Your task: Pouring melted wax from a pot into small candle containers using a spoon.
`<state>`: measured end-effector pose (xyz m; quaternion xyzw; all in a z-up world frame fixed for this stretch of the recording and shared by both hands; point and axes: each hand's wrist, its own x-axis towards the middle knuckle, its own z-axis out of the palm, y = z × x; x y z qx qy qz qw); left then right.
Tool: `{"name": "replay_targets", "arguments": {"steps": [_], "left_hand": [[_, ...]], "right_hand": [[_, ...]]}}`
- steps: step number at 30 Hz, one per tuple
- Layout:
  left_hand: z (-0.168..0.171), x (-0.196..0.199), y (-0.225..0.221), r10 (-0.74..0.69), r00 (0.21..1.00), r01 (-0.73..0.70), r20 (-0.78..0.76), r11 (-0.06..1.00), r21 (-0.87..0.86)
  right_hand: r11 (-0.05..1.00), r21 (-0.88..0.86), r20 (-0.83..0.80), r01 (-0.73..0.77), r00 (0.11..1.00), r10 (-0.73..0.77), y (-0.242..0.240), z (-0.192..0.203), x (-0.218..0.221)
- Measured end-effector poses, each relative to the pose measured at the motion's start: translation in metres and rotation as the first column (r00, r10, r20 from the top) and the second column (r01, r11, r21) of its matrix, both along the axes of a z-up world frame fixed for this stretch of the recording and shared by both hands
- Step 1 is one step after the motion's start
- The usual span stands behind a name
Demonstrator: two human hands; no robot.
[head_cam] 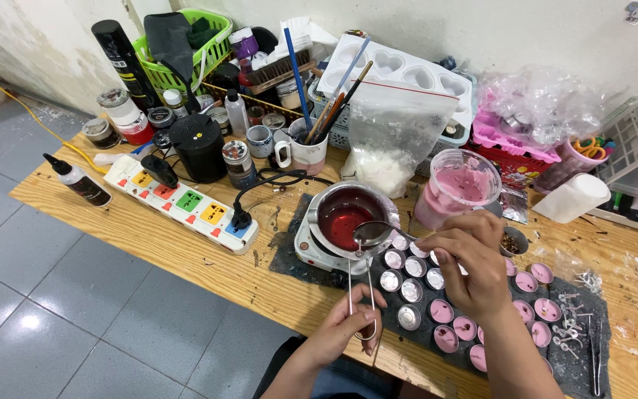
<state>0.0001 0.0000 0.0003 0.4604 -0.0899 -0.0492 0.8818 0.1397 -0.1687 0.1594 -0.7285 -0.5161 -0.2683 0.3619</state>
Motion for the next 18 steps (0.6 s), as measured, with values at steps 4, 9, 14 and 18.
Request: {"name": "replay_targets", "arguments": {"steps": [4, 9, 14, 18], "left_hand": [[0.000, 0.000, 0.000, 0.002, 1.000, -0.002, 0.000, 1.000, 0.000], [-0.002, 0.001, -0.001, 0.002, 1.000, -0.002, -0.011, 1.000, 0.002], [-0.002, 0.001, -0.005, 0.003, 0.999, -0.003, -0.036, 1.000, -0.005], [-0.011, 0.004, -0.010, 0.001, 1.000, -0.001, -0.007, 1.000, -0.009]], "right_hand": [[1.000, -0.022, 0.012, 0.009, 1.000, -0.009, 0.001, -0.003, 0.001], [1.000, -0.005, -0.011, -0.002, 1.000, 0.002, 0.000, -0.002, -0.001], [1.000, 0.014, -0.014, -0.011, 1.000, 0.011, -0.002, 0.000, -0.002], [0.998, 0.061, -0.029, -0.027, 0.999, 0.029, -0.004, 0.000, 0.000]]}}
